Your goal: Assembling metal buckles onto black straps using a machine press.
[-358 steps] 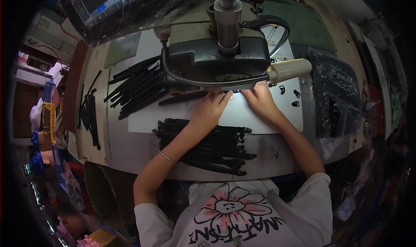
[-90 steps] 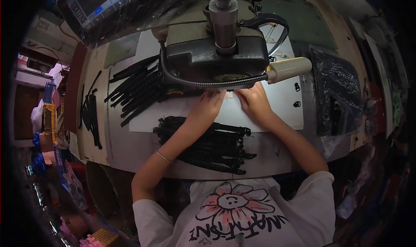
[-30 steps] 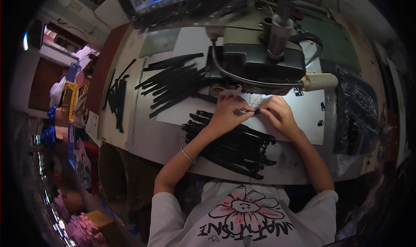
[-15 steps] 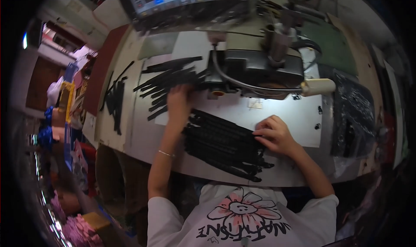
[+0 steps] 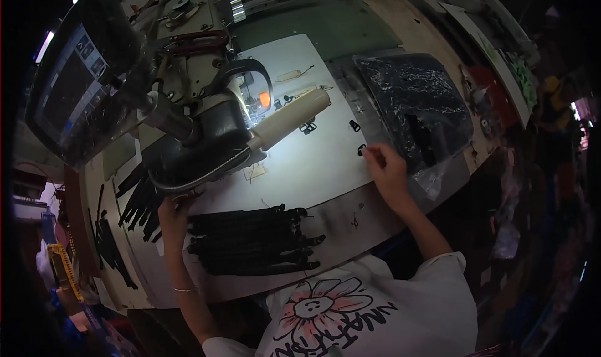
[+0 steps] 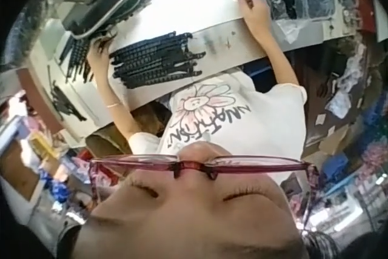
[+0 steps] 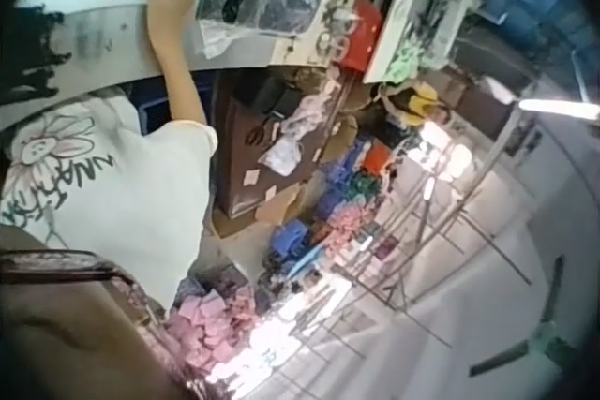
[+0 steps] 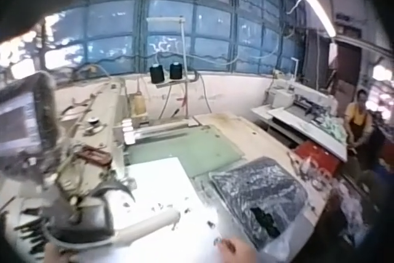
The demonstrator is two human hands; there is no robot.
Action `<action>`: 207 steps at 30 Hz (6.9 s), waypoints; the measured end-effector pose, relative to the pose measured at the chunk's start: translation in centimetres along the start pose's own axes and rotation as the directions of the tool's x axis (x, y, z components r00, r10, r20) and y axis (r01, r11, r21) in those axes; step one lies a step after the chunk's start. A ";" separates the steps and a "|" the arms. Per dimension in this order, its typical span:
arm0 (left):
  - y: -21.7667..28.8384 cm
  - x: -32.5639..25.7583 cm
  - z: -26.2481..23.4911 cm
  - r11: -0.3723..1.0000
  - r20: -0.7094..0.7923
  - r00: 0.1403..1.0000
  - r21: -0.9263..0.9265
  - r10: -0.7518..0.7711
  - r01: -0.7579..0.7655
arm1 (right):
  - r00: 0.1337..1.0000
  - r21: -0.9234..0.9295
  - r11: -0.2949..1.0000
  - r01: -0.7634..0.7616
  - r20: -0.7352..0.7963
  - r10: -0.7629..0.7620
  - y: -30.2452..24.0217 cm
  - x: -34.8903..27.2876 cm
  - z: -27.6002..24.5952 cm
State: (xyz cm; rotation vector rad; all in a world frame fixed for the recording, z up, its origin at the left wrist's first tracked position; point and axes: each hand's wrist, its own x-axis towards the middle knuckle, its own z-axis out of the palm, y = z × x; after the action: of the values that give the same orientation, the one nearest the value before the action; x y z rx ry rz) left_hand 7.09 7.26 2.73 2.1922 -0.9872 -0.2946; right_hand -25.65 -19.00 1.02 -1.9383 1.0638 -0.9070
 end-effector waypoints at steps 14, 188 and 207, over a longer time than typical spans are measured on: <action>9.5 0.5 8.4 0.908 0.228 0.889 -0.235 0.397 -0.346 | 0.936 0.135 0.980 -0.145 0.341 0.091 -0.1 2.1 0.9; 5.4 1.2 9.4 0.486 0.244 0.681 0.541 0.690 -0.686 | 0.719 0.096 0.786 0.611 0.348 -0.602 -4.5 3.2 13.6; 5.4 0.8 9.7 0.591 0.191 0.770 0.539 0.609 -0.600 | 0.756 0.106 0.823 0.558 0.343 -0.558 -3.5 3.2 14.1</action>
State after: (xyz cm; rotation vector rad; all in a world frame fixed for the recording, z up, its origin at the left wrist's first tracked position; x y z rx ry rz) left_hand 0.11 -0.73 -0.54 2.1637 -1.9466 0.4077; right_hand -11.22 -16.79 -2.09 -2.3602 0.2550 -0.7956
